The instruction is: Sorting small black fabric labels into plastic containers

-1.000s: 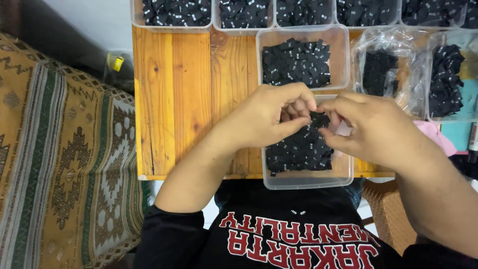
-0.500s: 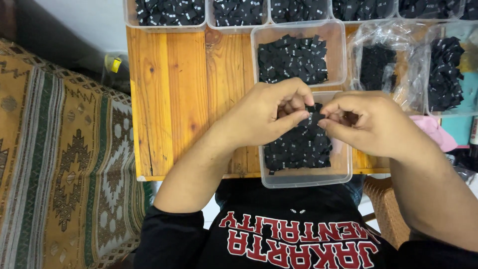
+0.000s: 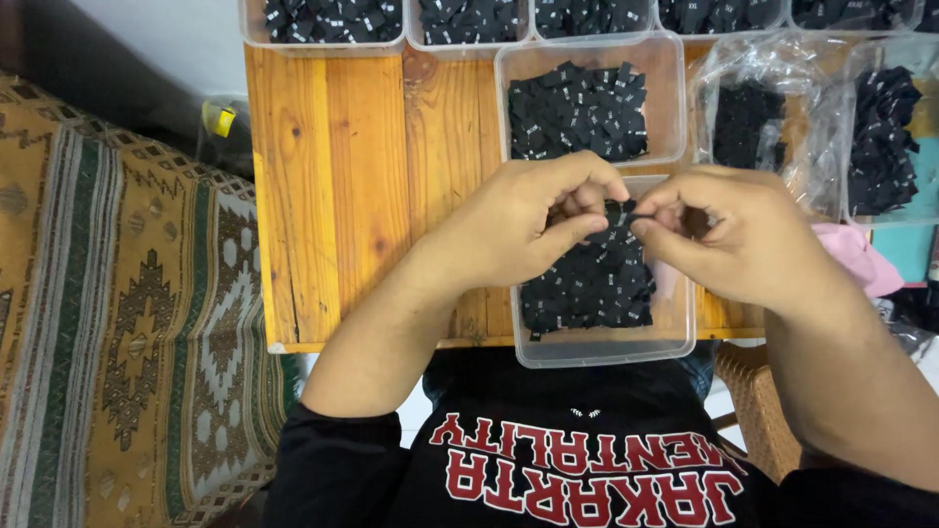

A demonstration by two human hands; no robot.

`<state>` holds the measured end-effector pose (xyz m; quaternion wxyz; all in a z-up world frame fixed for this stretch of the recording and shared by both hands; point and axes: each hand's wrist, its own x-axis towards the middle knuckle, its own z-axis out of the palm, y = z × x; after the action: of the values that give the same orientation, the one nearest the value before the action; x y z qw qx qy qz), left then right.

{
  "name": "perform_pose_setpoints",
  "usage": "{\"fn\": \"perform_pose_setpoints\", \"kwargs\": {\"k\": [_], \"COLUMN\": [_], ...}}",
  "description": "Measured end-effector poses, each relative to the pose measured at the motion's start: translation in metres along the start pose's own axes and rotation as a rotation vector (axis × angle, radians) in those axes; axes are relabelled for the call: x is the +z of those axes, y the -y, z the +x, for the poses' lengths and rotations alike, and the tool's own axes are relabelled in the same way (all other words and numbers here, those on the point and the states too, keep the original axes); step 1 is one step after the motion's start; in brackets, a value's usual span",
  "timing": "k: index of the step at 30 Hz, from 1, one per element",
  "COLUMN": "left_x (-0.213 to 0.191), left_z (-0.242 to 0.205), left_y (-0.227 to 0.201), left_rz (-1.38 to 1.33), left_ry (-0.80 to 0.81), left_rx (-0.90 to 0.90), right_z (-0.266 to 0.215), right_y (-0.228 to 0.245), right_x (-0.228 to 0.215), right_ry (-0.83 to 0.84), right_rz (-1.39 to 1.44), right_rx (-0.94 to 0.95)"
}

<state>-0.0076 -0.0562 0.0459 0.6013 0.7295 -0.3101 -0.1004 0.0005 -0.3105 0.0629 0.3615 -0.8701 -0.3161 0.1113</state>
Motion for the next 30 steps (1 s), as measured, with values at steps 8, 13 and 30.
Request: {"fn": "perform_pose_setpoints", "kwargs": {"k": [8, 13, 30], "left_x": [-0.005, -0.003, 0.005], "left_z": [-0.001, 0.001, 0.003], "left_y": [0.004, 0.001, 0.011], "left_rz": [0.051, 0.027, 0.311], "left_ry": [0.008, -0.091, -0.305], "left_rx": [-0.011, -0.113, -0.048], "right_z": [-0.029, -0.034, -0.065], "right_y": [-0.021, -0.010, -0.032], "right_x": [0.004, 0.006, 0.012], "right_ry": [-0.077, -0.062, -0.300], "right_rz": [-0.435, -0.474, -0.462], "right_rx": [-0.292, -0.507, -0.724]}}
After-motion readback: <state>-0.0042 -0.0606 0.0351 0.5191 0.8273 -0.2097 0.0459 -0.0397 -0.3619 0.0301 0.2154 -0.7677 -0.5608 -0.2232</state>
